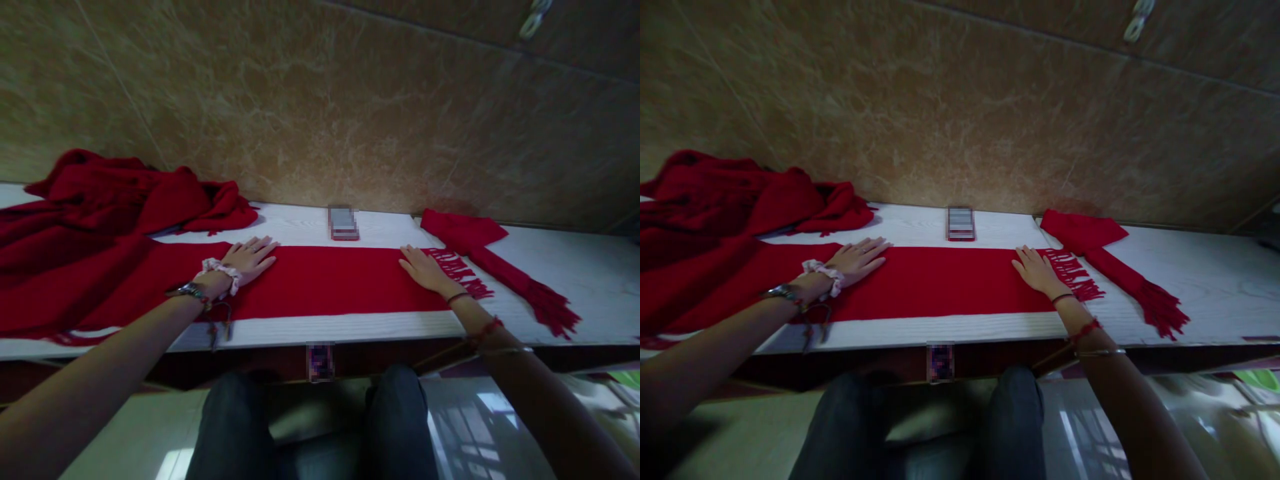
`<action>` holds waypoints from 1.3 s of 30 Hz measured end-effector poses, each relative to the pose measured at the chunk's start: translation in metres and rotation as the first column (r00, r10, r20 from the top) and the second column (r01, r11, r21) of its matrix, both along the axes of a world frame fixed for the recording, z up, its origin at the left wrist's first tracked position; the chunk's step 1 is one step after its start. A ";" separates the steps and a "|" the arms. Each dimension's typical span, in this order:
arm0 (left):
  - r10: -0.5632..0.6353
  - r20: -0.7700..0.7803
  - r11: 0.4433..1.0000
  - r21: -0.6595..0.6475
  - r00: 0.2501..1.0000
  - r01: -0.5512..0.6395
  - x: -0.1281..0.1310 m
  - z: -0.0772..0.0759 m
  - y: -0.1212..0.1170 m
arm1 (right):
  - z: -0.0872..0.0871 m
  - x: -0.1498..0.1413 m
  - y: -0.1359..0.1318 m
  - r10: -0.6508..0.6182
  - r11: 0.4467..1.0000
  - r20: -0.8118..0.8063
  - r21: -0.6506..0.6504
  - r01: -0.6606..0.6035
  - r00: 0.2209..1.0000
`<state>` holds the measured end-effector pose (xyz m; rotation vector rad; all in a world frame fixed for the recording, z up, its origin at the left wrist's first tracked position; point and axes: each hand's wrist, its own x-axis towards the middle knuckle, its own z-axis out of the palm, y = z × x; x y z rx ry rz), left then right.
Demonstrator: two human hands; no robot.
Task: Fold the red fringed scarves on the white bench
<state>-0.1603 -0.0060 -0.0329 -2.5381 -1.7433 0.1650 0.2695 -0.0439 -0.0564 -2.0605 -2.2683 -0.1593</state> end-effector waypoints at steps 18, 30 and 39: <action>0.025 -0.002 0.999 -0.021 1.000 -0.025 -0.002 0.001 -0.003 | 0.003 0.084 -0.006 -0.063 0.993 0.010 0.099 0.062 0.998; -0.100 -0.043 0.991 -0.091 0.994 0.096 -0.013 0.015 0.029 | 0.038 -0.033 0.018 0.357 0.929 -0.007 -0.103 -0.355 0.934; -0.194 -0.061 0.978 -0.094 0.979 0.188 -0.062 0.028 0.051 | 0.061 0.002 0.048 0.340 0.890 0.038 -0.334 -0.309 0.940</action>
